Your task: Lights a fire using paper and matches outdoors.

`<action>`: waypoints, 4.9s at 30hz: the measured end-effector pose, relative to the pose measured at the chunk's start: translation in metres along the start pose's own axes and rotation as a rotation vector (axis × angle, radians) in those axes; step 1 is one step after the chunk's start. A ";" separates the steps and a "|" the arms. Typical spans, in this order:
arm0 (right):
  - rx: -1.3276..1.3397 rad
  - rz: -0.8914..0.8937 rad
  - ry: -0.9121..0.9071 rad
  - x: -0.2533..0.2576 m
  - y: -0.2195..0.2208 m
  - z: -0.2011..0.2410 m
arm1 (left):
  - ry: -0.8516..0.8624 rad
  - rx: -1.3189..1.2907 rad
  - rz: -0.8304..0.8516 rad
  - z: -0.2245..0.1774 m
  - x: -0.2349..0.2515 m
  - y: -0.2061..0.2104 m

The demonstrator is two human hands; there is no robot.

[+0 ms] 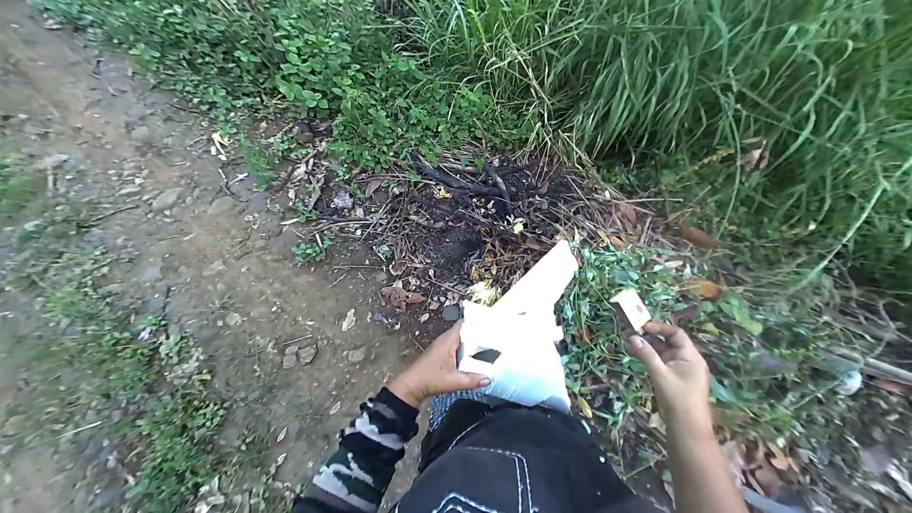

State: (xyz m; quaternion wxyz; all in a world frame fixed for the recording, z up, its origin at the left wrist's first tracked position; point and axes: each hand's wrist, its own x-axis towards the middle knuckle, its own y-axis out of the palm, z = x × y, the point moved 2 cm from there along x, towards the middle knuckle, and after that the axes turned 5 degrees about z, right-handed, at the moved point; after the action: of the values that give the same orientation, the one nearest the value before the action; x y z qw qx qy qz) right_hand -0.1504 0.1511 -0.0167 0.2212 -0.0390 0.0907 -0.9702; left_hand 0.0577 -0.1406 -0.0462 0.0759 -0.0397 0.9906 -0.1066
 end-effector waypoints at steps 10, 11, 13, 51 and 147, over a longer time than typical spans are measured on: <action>-0.419 0.149 -0.341 0.076 0.098 0.095 | 0.127 -0.092 0.059 0.029 0.007 -0.082; -0.449 0.158 -0.351 0.081 0.108 0.097 | 0.101 -0.106 0.042 0.033 0.005 -0.091; -0.480 0.160 -0.366 0.091 0.126 0.098 | 0.032 -0.118 0.016 0.040 0.006 -0.108; -0.669 -0.207 -0.335 0.199 0.168 0.110 | -0.475 -0.262 -0.172 0.134 -0.015 -0.215; -0.173 0.218 -0.413 -0.017 0.100 0.082 | 0.269 0.050 -0.067 -0.050 0.032 -0.051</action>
State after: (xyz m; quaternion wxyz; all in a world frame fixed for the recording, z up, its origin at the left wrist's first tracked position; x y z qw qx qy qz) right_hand -0.0833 0.0572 0.0433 0.3340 -0.2453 0.1298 -0.9008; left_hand 0.0218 -0.1831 0.0093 -0.0604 -0.0562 0.9870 -0.1382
